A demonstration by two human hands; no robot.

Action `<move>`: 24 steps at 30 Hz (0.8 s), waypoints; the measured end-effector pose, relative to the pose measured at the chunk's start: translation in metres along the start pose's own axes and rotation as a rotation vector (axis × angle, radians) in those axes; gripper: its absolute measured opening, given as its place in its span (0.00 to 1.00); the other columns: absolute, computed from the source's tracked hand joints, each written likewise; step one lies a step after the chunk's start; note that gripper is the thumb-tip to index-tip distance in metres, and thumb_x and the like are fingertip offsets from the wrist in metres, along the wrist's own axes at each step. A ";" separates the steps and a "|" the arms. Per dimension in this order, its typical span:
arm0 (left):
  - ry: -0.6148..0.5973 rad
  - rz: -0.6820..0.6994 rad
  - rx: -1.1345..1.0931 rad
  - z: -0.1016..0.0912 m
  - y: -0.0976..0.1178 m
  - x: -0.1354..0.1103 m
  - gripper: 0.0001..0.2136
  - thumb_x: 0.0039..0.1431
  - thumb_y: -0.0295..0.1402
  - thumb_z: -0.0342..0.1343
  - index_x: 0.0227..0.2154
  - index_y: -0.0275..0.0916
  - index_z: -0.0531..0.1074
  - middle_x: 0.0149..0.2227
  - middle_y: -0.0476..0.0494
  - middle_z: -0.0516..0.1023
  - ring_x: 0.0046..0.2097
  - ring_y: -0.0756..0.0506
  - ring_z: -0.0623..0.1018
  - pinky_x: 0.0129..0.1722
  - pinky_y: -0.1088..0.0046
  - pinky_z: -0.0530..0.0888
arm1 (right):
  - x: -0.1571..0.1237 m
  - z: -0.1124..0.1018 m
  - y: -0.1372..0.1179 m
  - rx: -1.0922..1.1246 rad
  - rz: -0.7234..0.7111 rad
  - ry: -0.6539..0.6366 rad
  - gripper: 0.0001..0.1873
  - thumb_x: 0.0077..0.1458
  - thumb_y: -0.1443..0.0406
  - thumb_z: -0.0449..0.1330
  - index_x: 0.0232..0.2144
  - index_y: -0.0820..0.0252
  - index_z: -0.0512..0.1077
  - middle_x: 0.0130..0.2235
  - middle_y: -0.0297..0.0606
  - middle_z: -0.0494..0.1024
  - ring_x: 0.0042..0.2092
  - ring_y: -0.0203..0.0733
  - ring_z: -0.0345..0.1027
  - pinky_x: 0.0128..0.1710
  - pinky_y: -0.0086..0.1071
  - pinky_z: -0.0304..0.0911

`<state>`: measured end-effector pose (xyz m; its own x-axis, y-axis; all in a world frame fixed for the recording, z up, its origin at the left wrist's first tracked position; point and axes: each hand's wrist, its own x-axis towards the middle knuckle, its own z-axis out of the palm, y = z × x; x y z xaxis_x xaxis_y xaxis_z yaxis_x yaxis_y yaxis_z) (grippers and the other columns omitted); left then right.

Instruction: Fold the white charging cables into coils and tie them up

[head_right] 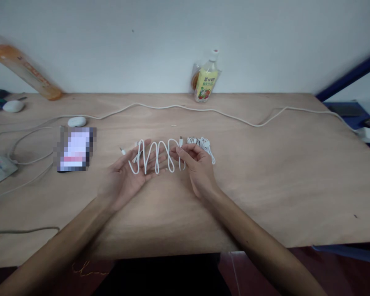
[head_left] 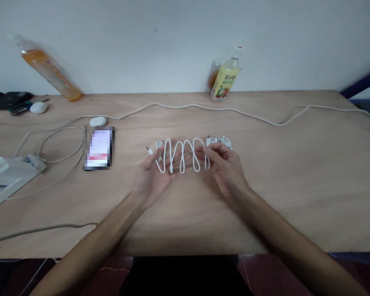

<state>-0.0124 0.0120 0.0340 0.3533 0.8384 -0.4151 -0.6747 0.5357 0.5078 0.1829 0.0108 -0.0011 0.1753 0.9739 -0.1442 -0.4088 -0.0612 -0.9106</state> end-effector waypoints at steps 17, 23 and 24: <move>0.021 0.024 0.017 -0.001 -0.001 0.000 0.23 0.80 0.34 0.46 0.73 0.42 0.69 0.60 0.34 0.85 0.64 0.31 0.83 0.67 0.43 0.76 | 0.001 -0.001 0.002 0.005 0.010 -0.019 0.18 0.48 0.56 0.83 0.31 0.52 0.79 0.39 0.34 0.89 0.44 0.45 0.86 0.58 0.46 0.80; 0.065 0.036 0.015 0.001 -0.001 0.001 0.23 0.80 0.33 0.45 0.72 0.42 0.71 0.60 0.35 0.85 0.63 0.31 0.84 0.68 0.43 0.76 | -0.001 0.000 0.001 0.006 0.038 -0.021 0.20 0.44 0.53 0.84 0.31 0.51 0.80 0.38 0.32 0.90 0.42 0.43 0.86 0.52 0.40 0.81; 0.067 0.040 0.010 0.001 -0.001 0.001 0.23 0.80 0.33 0.45 0.72 0.43 0.71 0.60 0.35 0.85 0.63 0.31 0.84 0.68 0.43 0.75 | -0.001 0.001 0.001 0.009 0.041 -0.021 0.20 0.43 0.53 0.84 0.31 0.51 0.80 0.38 0.32 0.90 0.42 0.43 0.86 0.51 0.39 0.81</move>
<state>-0.0106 0.0124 0.0343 0.2821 0.8506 -0.4437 -0.6807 0.5034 0.5322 0.1816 0.0095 -0.0013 0.1399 0.9749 -0.1729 -0.4229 -0.0991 -0.9007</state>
